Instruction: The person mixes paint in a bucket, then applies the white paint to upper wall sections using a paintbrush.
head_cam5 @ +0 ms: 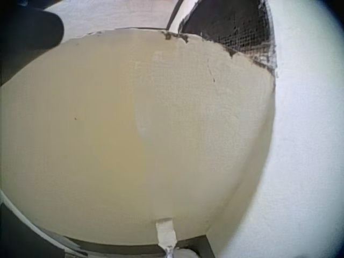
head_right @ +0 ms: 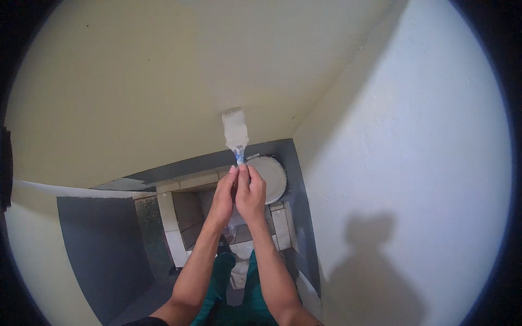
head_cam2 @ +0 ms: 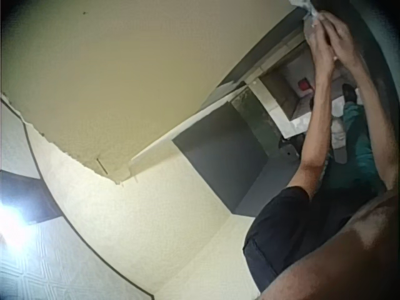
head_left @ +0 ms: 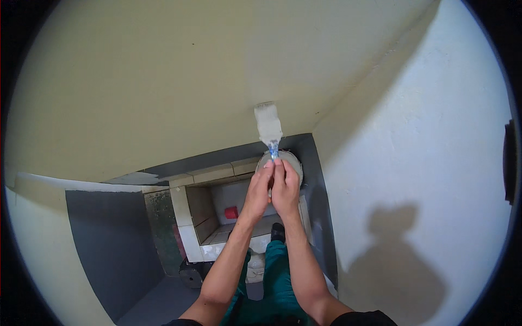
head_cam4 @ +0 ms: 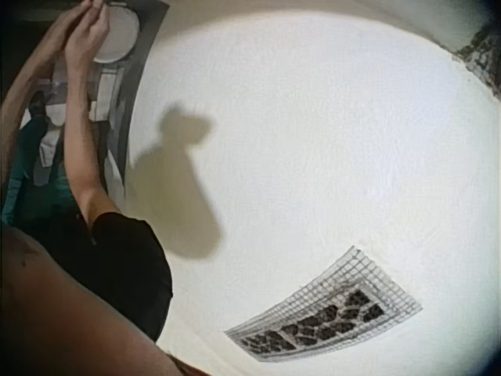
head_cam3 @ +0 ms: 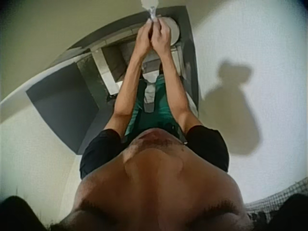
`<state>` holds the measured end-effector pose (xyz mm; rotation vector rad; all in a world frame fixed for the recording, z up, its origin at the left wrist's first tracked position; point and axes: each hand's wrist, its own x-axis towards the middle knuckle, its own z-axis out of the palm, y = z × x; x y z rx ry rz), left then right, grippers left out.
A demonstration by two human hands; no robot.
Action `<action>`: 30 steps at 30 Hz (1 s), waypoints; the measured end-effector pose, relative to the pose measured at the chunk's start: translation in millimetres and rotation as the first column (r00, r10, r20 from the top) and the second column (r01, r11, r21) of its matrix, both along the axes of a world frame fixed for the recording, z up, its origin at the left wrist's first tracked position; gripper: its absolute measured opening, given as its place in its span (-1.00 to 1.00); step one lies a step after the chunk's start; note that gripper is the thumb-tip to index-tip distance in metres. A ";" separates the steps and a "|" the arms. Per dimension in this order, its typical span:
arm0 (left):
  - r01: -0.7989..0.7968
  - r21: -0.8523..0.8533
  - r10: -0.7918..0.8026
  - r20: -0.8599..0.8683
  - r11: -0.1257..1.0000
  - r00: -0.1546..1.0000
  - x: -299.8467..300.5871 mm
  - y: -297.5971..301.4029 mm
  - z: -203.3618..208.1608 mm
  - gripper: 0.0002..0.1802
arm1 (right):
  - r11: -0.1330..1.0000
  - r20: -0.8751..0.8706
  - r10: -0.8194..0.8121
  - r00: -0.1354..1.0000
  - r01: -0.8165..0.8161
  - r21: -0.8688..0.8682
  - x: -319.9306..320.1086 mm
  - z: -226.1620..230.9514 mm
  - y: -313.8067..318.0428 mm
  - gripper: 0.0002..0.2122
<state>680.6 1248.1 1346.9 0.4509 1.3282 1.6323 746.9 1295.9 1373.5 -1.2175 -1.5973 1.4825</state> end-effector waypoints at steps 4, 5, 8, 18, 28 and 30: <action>-0.045 -0.040 0.052 0.203 0.998 0.978 44.0 18.1 -69.7 -0.54 | 0.978 0.077 -0.190 0.979 0.182 0.105 29.1 -97.6 -8.6 -0.52; -0.044 -0.043 0.052 0.204 0.998 0.978 47.1 16.9 -98.3 -0.54 | 0.978 0.079 -0.191 0.978 0.183 0.102 37.0 -128.7 -6.9 -0.52; -0.005 -0.183 0.027 0.114 0.983 0.993 39.7 11.5 -209.4 -0.51 | 0.933 0.152 0.012 0.988 0.043 -0.358 64.7 -220.2 14.8 -0.30; 0.031 -0.176 -0.100 -0.400 0.984 0.911 62.3 23.8 -476.5 -0.47 | 0.477 -0.103 -0.445 0.890 0.138 -0.868 20.4 -626.4 178.9 -0.34; -0.018 -0.264 -0.069 -0.317 0.964 0.946 35.2 -15.9 -586.0 -0.49 | 0.364 -0.139 -0.563 0.814 0.093 -0.927 -46.8 -650.8 195.8 -0.31; -0.027 -0.252 -0.061 -0.335 0.967 0.940 31.6 -20.9 -589.0 -0.48 | 0.368 -0.168 -0.573 0.802 0.069 -0.927 -45.2 -648.3 200.3 -0.31</action>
